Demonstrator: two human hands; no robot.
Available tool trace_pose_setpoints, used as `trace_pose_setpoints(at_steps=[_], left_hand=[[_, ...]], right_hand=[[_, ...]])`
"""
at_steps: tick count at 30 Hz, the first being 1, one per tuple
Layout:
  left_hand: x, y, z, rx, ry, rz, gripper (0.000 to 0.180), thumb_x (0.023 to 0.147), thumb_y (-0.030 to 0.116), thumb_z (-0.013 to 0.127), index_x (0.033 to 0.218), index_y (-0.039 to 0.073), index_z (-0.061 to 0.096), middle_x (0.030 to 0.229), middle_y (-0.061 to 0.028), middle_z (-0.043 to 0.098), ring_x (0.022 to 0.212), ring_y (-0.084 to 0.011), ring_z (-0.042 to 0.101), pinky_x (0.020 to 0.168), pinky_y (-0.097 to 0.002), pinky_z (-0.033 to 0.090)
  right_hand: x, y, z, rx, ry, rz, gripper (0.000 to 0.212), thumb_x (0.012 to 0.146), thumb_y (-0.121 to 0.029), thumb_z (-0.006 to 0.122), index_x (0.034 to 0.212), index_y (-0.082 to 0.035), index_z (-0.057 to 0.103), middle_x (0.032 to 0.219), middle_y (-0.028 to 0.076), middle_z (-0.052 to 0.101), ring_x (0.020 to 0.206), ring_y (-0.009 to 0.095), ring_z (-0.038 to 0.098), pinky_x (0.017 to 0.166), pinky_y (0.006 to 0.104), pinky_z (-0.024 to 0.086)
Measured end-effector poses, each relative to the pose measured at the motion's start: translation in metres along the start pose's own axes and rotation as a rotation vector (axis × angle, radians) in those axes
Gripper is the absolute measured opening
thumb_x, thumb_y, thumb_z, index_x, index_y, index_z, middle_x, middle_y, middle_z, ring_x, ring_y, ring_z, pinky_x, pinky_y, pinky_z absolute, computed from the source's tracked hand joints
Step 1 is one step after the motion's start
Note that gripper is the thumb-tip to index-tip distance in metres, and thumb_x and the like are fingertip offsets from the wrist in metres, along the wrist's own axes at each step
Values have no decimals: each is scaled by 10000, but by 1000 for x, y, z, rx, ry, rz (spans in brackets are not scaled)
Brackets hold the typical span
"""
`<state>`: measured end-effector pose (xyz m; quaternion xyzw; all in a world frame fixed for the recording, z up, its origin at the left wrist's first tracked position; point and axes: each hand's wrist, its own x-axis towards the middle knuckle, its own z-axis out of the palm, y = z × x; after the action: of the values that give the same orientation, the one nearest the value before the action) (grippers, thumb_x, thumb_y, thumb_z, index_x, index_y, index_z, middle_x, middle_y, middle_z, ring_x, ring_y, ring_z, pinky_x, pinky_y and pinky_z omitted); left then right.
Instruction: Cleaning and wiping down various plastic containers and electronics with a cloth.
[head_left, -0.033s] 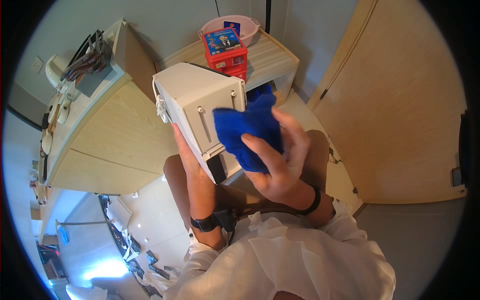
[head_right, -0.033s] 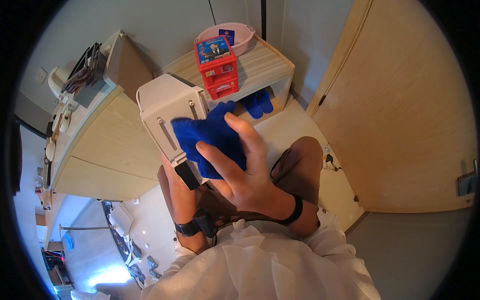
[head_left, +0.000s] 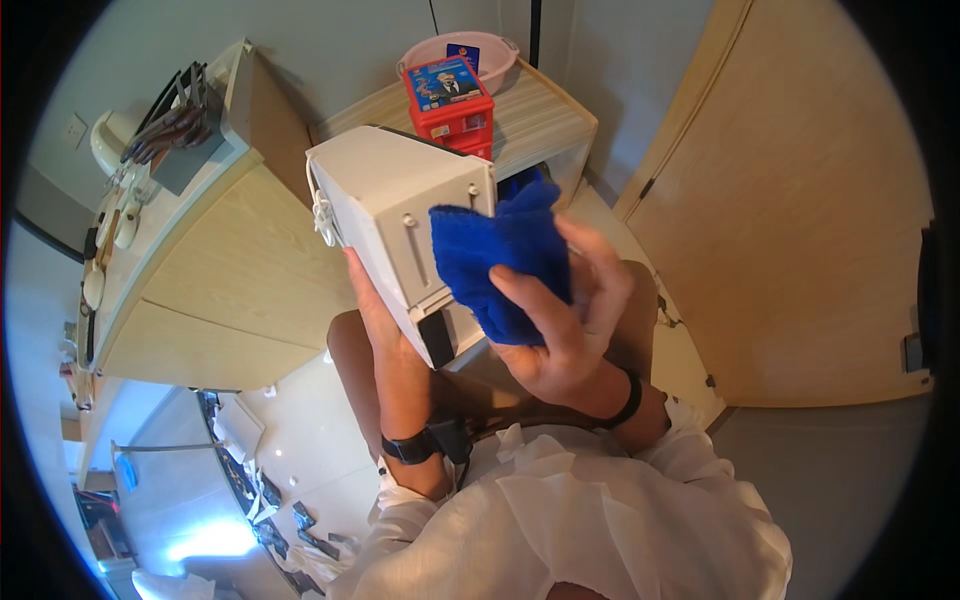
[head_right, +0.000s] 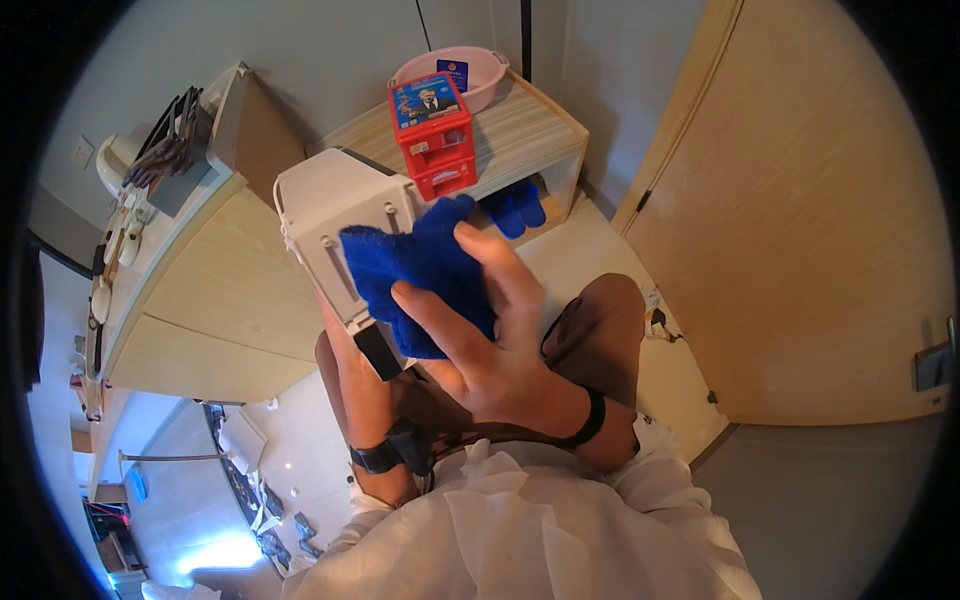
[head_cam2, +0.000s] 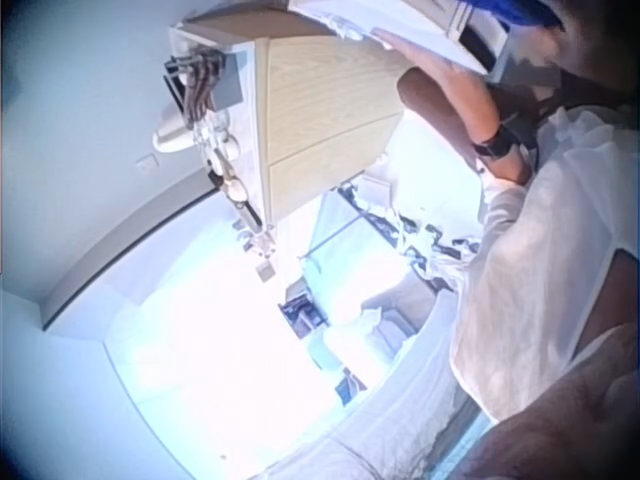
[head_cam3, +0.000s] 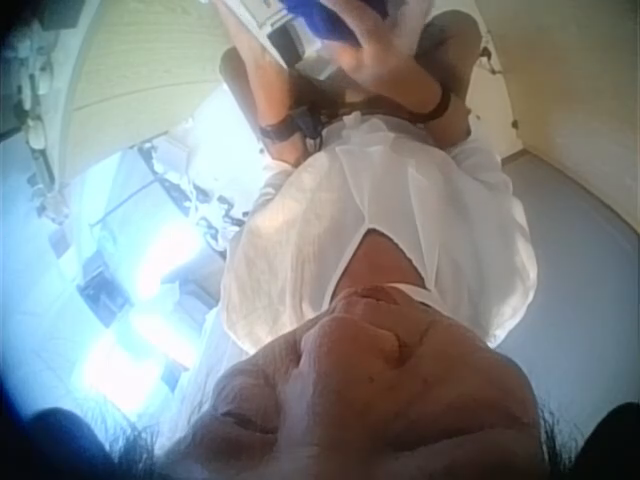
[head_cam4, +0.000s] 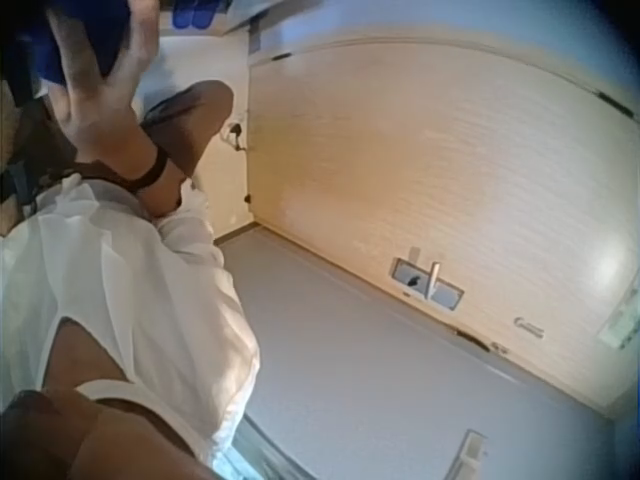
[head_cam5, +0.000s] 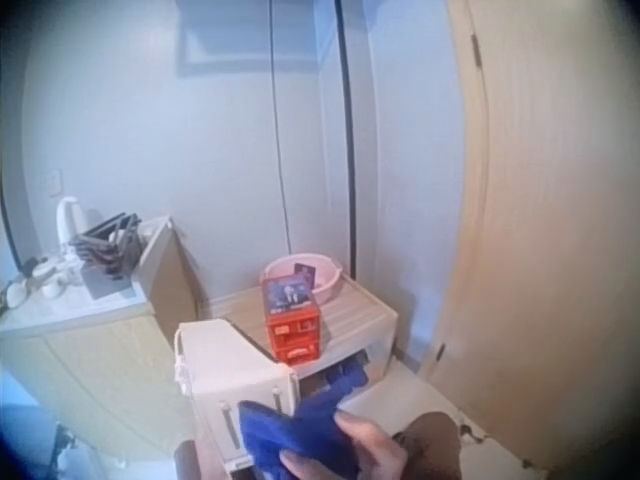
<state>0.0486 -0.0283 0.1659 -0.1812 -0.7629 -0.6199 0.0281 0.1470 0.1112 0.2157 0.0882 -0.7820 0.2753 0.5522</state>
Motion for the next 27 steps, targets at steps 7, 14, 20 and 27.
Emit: trace_pose_setpoints(at_steps=[7,14,20,27], left_hand=[[-9,43,19,-230,2,180,657,1057,416,464,1494,-39,285,1325,-89,506,1183,-145,492,1023,-262,408],[-18,49,10,-13,8,55,564,1082,289,411,1507,-45,251,1395,-133,470,1251,-203,465,1079,-279,361],[11,21,8,-1017,-180,-371,607,1054,472,428,1449,11,408,1256,-134,588,1131,-218,587,967,-304,488],[28,9,16,-1166,44,-549,625,1022,542,451,1388,35,474,1160,-133,630,1035,-235,633,907,-339,541]], right_hand=[[33,-3,6,-131,22,-76,507,706,-107,813,1196,-81,684,1307,165,533,1142,339,502,945,404,462],[10,2,23,-222,94,-79,515,693,-114,795,1198,-86,695,1305,111,545,1068,309,499,904,393,461],[-6,-7,22,-227,-35,-41,468,709,-144,790,1169,-95,715,1275,112,551,1008,309,527,861,372,478],[-23,-6,21,-190,-128,-18,481,701,-100,796,1175,-101,715,1281,141,535,1064,320,554,892,399,470]])
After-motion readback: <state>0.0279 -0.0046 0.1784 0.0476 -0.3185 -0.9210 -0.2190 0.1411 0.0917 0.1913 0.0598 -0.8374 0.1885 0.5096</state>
